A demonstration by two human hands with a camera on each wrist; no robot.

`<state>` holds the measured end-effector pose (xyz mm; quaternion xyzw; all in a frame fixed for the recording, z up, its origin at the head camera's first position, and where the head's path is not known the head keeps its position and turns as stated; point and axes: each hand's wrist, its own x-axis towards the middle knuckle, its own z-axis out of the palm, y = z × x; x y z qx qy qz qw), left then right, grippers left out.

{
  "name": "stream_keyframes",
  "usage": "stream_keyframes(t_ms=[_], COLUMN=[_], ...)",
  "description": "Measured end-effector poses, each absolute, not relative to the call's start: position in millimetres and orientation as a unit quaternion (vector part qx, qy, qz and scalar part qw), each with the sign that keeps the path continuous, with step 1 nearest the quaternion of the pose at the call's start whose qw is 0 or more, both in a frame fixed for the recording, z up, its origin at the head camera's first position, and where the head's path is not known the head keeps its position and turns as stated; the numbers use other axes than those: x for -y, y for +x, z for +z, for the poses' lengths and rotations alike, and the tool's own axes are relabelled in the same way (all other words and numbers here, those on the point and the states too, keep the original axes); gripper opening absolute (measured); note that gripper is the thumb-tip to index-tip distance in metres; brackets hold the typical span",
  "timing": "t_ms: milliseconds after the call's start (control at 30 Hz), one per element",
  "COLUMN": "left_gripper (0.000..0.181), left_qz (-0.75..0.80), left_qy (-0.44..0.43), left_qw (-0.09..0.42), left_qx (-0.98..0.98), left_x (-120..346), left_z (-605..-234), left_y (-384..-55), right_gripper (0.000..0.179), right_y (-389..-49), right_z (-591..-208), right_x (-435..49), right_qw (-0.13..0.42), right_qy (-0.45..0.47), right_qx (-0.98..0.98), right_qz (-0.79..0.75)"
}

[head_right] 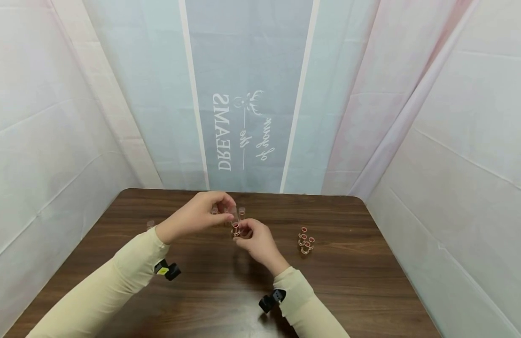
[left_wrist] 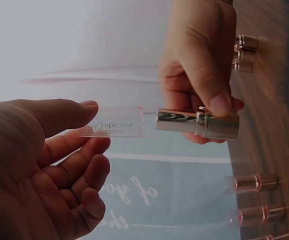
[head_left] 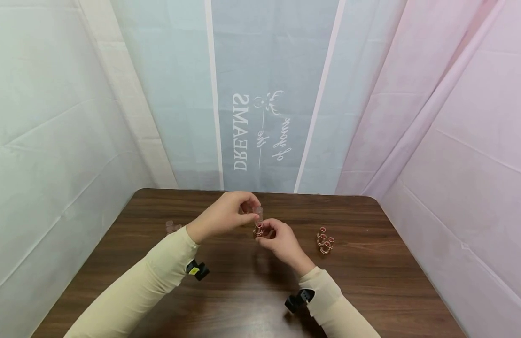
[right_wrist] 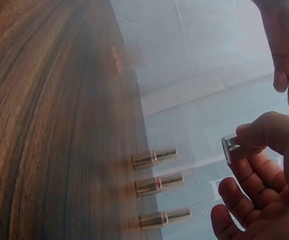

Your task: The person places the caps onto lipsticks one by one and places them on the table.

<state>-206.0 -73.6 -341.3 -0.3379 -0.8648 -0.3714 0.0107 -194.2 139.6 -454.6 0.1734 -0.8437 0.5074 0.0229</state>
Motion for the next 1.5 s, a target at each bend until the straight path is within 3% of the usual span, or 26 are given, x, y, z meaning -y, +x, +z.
stream_keyframes(t_ms=[633,1200,1500], left_gripper=[0.015,0.010,0.009], left_qz=[-0.350,-0.344,-0.338], left_qy=[-0.322,-0.349,-0.364], left_qw=[0.015,-0.027,-0.024], left_qx=[0.880,0.871,0.867], left_x=[68.8,67.3,67.7], left_z=[-342.3,-352.7,-355.2], left_y=[-204.7,-211.8,-214.3], right_gripper=[0.022,0.020,0.018], right_y=[-192.3,-187.7,-185.1], right_z=[-457.3,-446.6,-445.4], right_x=[-137.2,-137.3,-135.8], right_qw=[0.038,0.064,0.056], right_qy=[0.173,0.177,0.177], right_qx=[0.846,0.843,0.835], right_qz=[0.503,0.505,0.518])
